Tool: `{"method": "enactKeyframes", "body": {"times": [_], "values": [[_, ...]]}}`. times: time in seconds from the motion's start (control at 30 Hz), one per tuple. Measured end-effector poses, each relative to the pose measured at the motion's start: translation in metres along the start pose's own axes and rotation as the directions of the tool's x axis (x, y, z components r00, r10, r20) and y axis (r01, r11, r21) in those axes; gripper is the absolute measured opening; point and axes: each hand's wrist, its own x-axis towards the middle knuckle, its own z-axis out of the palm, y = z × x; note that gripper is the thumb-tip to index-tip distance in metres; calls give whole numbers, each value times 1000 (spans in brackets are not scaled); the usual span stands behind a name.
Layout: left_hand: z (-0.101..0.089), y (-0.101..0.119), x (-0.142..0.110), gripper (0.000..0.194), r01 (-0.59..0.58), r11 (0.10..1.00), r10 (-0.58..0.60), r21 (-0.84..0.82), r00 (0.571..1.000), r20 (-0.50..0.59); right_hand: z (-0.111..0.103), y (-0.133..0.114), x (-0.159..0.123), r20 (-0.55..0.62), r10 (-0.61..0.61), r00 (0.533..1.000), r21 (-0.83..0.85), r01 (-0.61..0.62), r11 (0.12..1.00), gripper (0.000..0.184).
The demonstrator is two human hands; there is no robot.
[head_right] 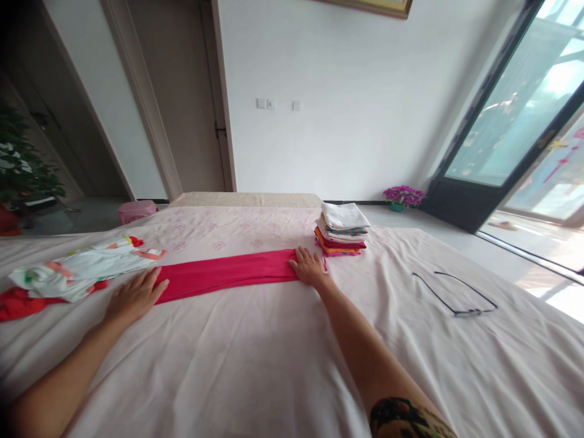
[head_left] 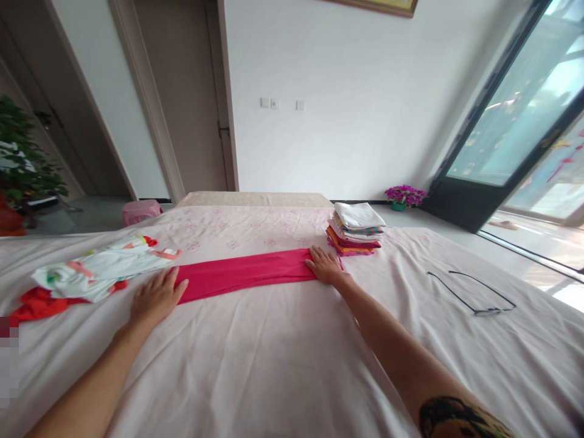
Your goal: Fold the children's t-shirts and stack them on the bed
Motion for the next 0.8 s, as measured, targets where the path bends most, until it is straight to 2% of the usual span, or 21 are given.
{"method": "enactKeyframes", "body": {"times": [0.07, 0.13, 0.23, 0.33, 0.4, 0.5, 0.63, 0.8], "values": [[-4, -3, -2, 69, 51, 994, -54, -97, 998, -31, 0, -1, 1, 11, 18, 1000, 7, -18, 1000, 71], [-10, -6, -3, 63, 145, 953, -166, -265, 984, -62, 1, -2, 2, 10, 24, 1000, 6, -24, 1000, 70], [-22, -15, -5, 57, 296, 843, -370, -449, 925, -85, 2, -2, 4, 16, 28, 999, -3, -28, 1000, 69], [-29, -24, -7, 55, 364, 786, -482, -499, 867, -128, 4, -1, 6, 11, 40, 999, -9, -40, 999, 69], [-31, -26, -9, 50, 366, 767, -505, -527, 851, -144, 6, -1, 6, -2, 40, 999, -14, -40, 999, 69], [-32, -24, -11, 46, 360, 762, -504, -539, 851, -144, 8, 0, 5, -20, 23, 1000, -29, -24, 999, 68], [-38, -23, -13, 47, 410, 775, -517, -480, 849, -110, 10, 1, 5, -53, 18, 998, -47, -20, 999, 66], [-52, -28, -15, 57, 422, 819, -451, -388, 892, 19, 16, 4, 10, -81, 27, 996, -53, -31, 998, 68]]}}
